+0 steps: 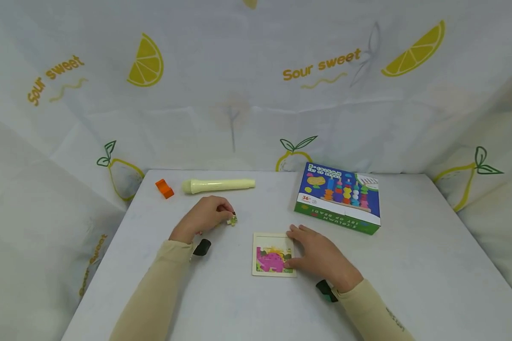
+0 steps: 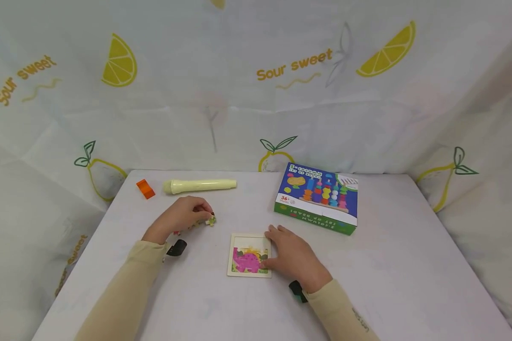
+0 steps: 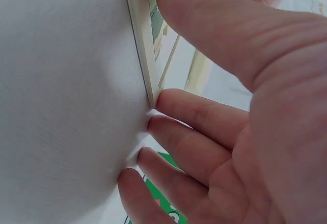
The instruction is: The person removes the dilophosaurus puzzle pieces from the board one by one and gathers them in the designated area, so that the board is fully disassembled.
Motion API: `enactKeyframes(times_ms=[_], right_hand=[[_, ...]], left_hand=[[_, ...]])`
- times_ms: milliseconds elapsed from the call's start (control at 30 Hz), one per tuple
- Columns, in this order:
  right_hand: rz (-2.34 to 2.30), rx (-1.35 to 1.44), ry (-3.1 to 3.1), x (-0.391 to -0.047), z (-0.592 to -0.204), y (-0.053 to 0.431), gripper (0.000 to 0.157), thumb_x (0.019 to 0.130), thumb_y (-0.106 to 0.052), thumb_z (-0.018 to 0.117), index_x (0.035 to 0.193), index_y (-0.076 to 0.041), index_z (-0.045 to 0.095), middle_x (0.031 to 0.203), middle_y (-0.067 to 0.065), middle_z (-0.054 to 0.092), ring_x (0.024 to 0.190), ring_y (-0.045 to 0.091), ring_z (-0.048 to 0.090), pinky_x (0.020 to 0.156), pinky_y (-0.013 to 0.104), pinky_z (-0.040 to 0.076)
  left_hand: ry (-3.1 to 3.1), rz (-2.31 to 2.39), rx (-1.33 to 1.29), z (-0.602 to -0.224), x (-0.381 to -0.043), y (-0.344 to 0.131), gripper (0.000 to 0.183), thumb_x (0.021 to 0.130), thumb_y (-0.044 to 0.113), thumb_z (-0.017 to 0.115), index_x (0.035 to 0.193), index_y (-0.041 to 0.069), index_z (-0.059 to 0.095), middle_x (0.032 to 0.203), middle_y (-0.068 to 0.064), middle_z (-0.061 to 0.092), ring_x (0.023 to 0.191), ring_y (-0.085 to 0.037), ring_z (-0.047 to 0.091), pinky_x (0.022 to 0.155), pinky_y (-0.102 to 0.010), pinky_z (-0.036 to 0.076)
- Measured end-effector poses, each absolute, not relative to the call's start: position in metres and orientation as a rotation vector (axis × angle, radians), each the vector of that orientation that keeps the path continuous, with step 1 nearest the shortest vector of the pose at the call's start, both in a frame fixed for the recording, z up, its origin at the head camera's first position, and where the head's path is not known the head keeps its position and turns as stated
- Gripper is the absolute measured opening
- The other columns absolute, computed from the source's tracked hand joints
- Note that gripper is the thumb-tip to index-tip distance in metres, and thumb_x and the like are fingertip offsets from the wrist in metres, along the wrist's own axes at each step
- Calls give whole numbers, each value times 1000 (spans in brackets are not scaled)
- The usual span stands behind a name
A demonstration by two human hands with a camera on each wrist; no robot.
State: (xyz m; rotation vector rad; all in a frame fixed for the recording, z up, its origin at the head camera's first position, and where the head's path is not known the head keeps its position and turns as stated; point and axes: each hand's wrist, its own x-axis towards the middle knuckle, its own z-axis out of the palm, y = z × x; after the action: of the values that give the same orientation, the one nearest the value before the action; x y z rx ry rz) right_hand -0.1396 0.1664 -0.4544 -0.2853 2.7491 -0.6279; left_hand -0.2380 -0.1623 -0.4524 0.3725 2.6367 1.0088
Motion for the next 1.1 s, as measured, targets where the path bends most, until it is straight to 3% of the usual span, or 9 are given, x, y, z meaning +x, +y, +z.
enactKeyframes(times_ms=[400,633,967,1100], right_hand=[[-621,-301,2747,-140,-456,166,80,86,-37,93,154,-14,60,169,9,49,159,39,42,123,62,41],[-622,-301,2746,-140,-454,167,81,86,-39,92,155,-14,59,170,10,48,160,40,41,124,62,40],[-604,-306,2728,-141,-451,170,82,87,-43,91,156,-13,58,169,14,47,159,43,40,123,64,40],[-616,-353,2704,-144,-450,169,81,87,-44,91,155,-12,60,169,16,48,158,45,41,123,65,40]], left_hand=[[2694,932,351,-460,-237,-158,7,104,24,74,105,20,79,99,2,75,90,-18,62,84,-35,52],[2755,929,354,-457,-235,-152,14,105,24,72,116,16,77,110,0,74,101,-19,63,96,-40,55],[2713,809,759,-455,-188,-106,11,103,26,75,108,18,80,100,7,73,91,-9,62,88,-30,55],[2713,735,797,-455,-173,-97,11,101,28,77,105,18,80,99,8,72,89,-7,62,87,-29,55]])
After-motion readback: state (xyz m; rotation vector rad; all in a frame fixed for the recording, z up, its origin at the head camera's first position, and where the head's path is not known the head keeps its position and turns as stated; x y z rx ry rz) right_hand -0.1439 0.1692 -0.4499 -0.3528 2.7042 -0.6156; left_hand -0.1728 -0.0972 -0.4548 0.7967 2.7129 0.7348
